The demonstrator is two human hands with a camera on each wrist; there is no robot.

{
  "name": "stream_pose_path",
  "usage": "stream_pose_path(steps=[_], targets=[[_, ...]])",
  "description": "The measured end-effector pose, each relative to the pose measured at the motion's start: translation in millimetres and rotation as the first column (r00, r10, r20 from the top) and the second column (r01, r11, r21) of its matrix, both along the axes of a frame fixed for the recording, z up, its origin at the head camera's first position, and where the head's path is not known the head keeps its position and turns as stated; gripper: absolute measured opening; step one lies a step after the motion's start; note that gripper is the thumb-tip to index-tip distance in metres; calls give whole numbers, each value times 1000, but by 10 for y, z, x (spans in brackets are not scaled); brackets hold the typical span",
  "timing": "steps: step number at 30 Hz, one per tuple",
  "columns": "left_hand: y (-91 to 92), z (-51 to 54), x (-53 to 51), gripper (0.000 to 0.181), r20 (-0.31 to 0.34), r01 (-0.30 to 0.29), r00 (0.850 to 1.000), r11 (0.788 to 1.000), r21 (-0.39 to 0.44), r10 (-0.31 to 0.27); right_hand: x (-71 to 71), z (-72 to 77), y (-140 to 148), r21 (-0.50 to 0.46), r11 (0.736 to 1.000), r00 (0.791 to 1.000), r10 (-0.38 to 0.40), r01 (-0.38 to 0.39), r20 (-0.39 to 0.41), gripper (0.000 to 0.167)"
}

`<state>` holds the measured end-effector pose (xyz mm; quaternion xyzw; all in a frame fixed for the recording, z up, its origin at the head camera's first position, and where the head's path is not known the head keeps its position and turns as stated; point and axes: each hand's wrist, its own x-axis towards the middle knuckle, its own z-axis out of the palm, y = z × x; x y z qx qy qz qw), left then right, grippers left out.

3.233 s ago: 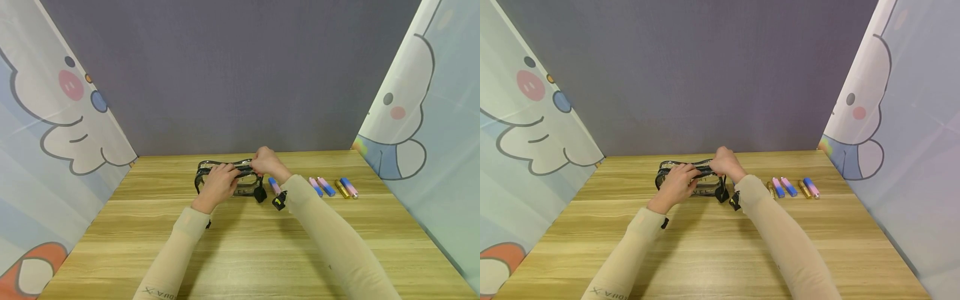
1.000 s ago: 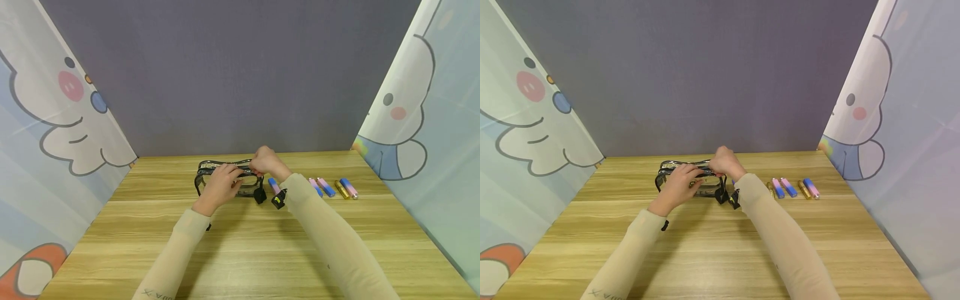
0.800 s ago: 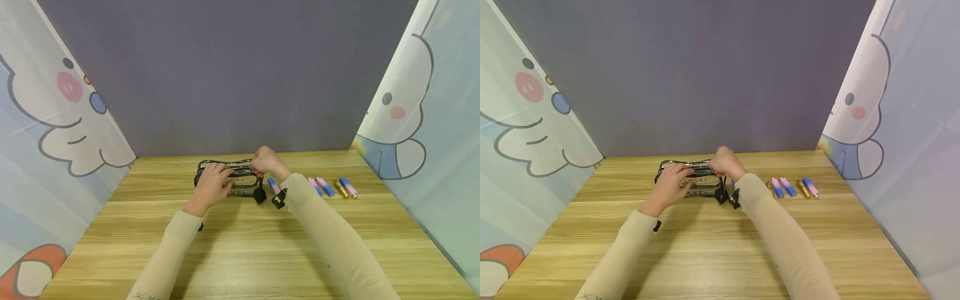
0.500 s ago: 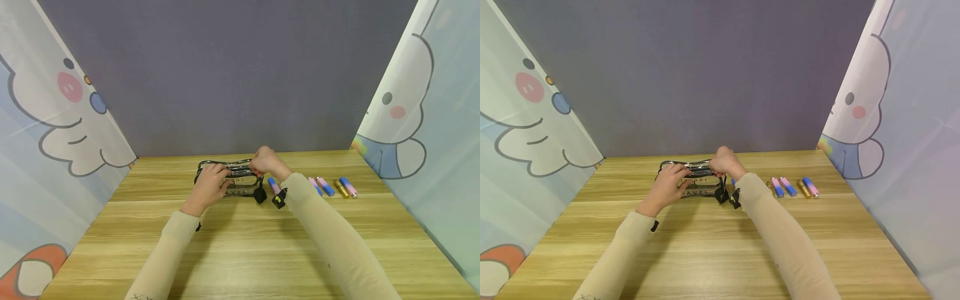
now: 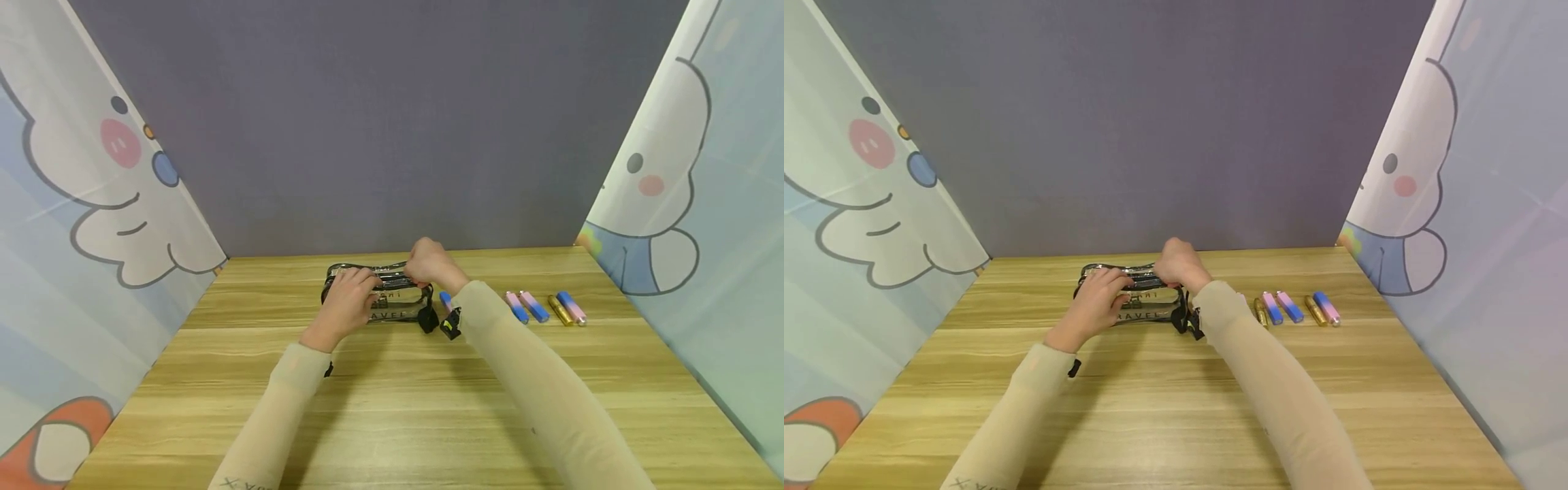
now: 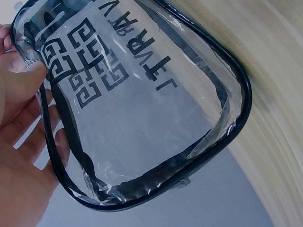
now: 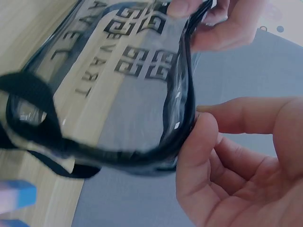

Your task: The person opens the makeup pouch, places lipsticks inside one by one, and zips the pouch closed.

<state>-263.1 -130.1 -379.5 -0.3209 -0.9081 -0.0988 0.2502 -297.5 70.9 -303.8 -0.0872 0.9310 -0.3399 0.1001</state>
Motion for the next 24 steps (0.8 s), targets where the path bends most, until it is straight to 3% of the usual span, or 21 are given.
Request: stream_pose_path(steps=[6, 13, 17, 24], targets=[[10, -12, -3, 20, -19, 7, 1000, 1000, 11, -7, -23, 13, -131, 84, 996, 1000, 20, -21, 10, 48], [41, -34, -6, 19, -11, 44, 999, 998, 34, -44, -16, -13, -259, 74, 996, 999, 44, -45, 22, 49], [35, -38, -2, 20, -8, 25, 1000, 999, 32, -25, -22, -24, -256, 73, 996, 999, 40, -41, 22, 51], [-39, 13, 5, 23, -62, 6, 998, 1000, 10, -6, -40, -4, -204, 24, 999, 998, 46, -48, 47, 50]])
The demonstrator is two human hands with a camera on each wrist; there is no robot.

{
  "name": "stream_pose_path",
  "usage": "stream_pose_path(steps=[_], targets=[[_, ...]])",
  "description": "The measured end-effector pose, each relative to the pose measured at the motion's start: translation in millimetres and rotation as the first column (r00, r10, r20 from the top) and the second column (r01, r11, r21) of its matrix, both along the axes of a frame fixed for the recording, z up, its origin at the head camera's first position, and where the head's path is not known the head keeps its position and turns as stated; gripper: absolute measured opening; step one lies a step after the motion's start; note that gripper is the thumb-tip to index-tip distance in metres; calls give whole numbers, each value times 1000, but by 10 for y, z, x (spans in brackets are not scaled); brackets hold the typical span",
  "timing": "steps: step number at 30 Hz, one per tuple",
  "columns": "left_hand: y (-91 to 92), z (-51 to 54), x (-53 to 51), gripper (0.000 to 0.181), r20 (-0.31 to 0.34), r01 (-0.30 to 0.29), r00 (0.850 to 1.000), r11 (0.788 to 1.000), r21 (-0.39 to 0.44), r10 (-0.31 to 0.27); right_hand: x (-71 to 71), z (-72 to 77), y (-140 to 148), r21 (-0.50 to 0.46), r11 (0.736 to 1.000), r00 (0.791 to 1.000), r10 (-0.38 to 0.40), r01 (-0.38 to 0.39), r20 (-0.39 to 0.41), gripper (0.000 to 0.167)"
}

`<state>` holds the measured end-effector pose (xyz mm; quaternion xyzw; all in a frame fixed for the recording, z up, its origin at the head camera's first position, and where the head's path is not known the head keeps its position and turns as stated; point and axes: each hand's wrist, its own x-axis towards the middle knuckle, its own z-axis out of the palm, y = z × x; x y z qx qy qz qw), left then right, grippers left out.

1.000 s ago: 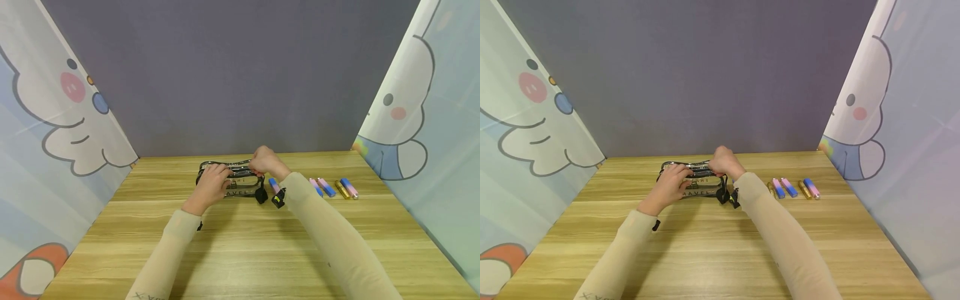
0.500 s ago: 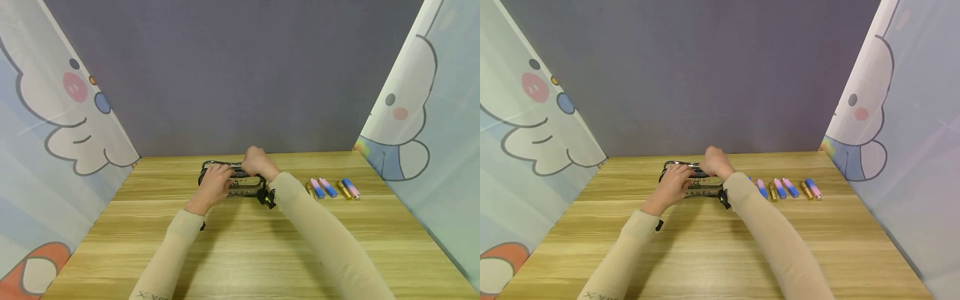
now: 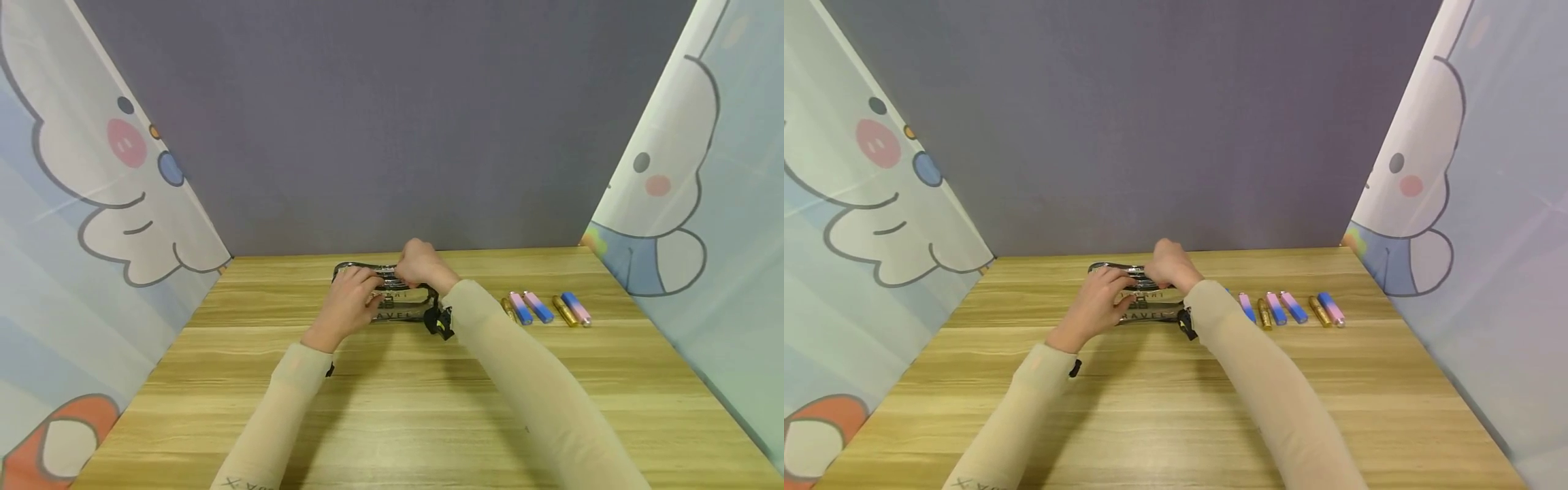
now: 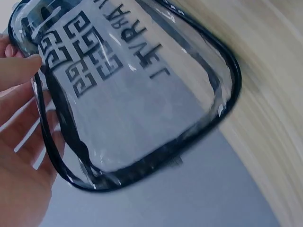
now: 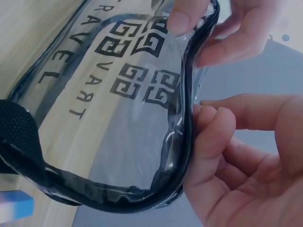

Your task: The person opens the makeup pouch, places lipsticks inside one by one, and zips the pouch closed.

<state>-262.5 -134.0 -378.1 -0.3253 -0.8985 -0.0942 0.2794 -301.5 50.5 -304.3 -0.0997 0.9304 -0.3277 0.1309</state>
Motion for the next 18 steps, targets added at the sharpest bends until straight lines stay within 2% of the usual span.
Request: stream_pose_path(steps=[8, 11, 18], targets=[[-104, 69, 27, 28, 19, -41, 999, 999, 2, 41, -1, -7, 48, 2, 1000, 1000, 6, -6, -30, 43], [-112, 58, 25, 26, 25, -51, 998, 999, -8, 51, 7, -7, 52, -8, 1000, 999, 3, -3, -38, 41], [-107, 10, 1, 22, -2, -56, 998, 998, 0, 56, -8, 1, -31, 19, 1000, 1000, 1, -1, -27, 50]])
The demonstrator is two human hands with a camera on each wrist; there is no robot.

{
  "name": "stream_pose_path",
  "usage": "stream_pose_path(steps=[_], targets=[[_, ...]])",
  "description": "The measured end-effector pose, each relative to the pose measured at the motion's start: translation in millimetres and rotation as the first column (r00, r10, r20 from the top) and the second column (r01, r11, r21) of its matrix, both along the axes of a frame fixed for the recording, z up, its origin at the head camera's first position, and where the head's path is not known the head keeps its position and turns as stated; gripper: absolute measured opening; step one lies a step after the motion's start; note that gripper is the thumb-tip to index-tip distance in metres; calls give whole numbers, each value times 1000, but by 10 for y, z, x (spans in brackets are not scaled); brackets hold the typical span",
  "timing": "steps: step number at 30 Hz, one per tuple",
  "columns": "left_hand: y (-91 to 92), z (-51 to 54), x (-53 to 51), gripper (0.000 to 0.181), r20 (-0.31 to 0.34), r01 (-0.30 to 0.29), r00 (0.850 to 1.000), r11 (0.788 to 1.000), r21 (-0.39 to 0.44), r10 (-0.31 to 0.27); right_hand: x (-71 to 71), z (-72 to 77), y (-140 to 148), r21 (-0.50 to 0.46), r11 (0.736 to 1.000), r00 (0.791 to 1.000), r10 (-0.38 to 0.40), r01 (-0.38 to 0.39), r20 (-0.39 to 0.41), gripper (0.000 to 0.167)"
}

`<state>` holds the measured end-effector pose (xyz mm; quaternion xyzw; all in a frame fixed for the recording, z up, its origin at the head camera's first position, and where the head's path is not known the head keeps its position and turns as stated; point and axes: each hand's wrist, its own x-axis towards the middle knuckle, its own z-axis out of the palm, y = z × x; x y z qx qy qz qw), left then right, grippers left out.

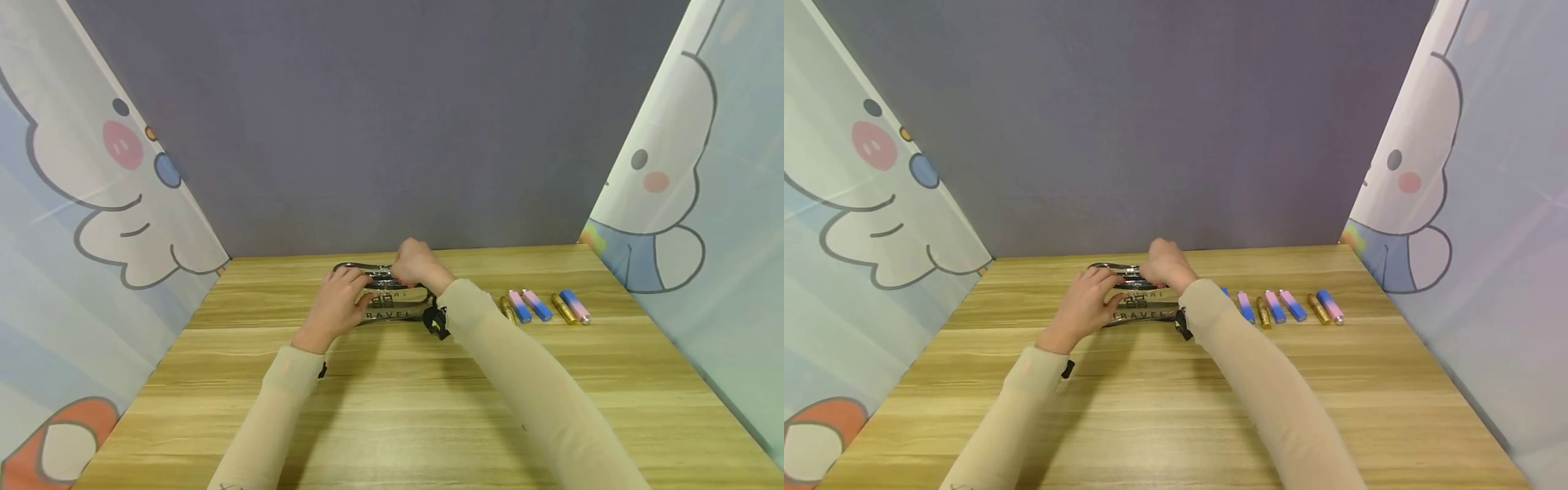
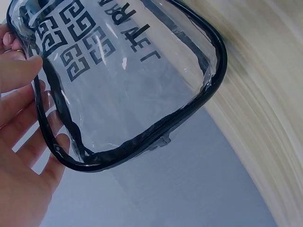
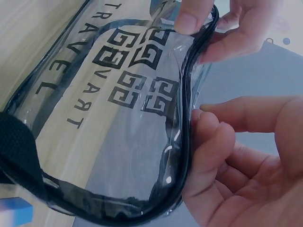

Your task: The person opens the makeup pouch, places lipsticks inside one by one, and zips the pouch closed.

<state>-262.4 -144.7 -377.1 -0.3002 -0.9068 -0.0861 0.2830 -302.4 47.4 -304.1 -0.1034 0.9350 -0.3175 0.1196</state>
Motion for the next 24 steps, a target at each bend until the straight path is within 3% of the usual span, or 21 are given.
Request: stream_pose_path(steps=[14, 24], targets=[[9, -53, -30, 21, -45, 25, 999, 999, 30, -24, 7, -14, -200, 62, 998, 999, -31, 34, -37, 42], [10, -53, -18, 21, -40, 19, 999, 999, 34, -18, 3, -66, -299, 20, 1000, 999, 1, 1, -52, 44]])
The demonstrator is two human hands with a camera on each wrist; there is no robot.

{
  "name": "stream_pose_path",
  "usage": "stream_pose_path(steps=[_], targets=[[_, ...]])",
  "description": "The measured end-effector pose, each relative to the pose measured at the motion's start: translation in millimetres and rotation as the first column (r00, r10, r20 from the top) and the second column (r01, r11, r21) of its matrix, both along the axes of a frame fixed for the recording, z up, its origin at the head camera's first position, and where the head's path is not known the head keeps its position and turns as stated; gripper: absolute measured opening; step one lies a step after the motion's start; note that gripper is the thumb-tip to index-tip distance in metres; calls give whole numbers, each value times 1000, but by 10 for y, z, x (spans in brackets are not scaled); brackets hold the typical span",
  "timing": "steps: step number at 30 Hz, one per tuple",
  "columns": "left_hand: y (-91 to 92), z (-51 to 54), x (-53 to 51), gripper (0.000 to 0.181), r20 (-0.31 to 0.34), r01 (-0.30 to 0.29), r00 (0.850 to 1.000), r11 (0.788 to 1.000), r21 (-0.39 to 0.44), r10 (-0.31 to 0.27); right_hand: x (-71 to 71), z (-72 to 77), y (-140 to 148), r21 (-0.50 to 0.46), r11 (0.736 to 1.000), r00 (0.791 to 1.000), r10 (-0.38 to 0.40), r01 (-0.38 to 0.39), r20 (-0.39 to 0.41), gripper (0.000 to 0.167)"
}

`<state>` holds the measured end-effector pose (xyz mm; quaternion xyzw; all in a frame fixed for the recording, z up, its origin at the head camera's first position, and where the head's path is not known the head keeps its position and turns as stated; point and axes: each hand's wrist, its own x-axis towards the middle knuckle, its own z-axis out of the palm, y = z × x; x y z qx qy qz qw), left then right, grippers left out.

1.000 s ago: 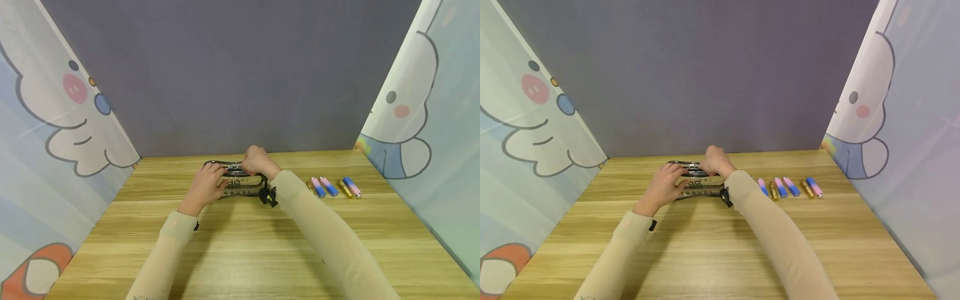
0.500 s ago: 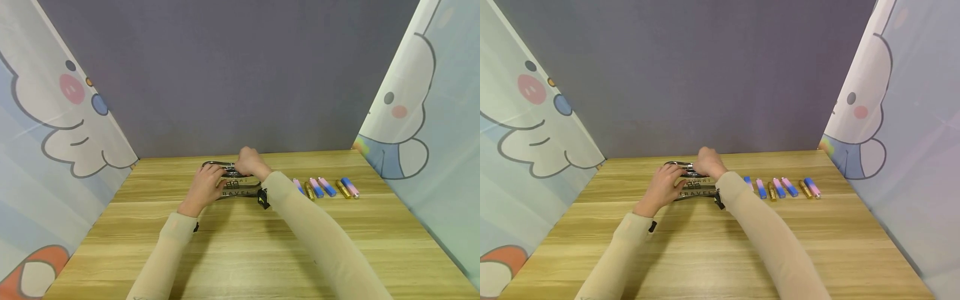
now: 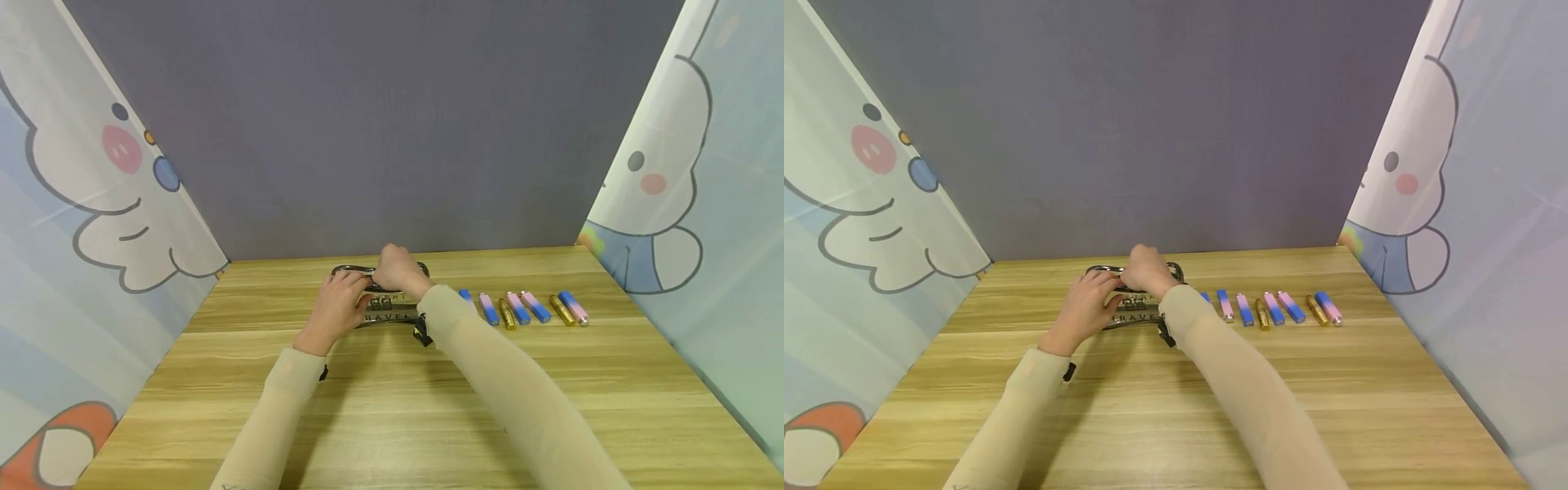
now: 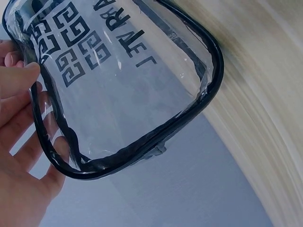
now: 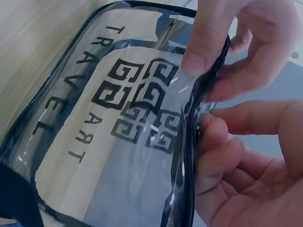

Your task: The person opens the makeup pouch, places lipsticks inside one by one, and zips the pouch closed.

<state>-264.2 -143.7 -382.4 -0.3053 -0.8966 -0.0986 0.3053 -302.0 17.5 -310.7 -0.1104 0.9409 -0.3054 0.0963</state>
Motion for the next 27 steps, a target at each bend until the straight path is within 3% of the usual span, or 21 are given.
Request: stream_pose_path(steps=[14, 27], targets=[[-65, 41, -2, 26, -12, 48, 999, 998, 39, -48, -28, 19, 157, -15, 1000, 1000, 9, -9, 14, 51], [-64, 31, 6, 22, -7, 12, 1000, 1000, 21, -12, -28, 19, 79, -7, 1000, 1000, 2, -1, 16, 49]])
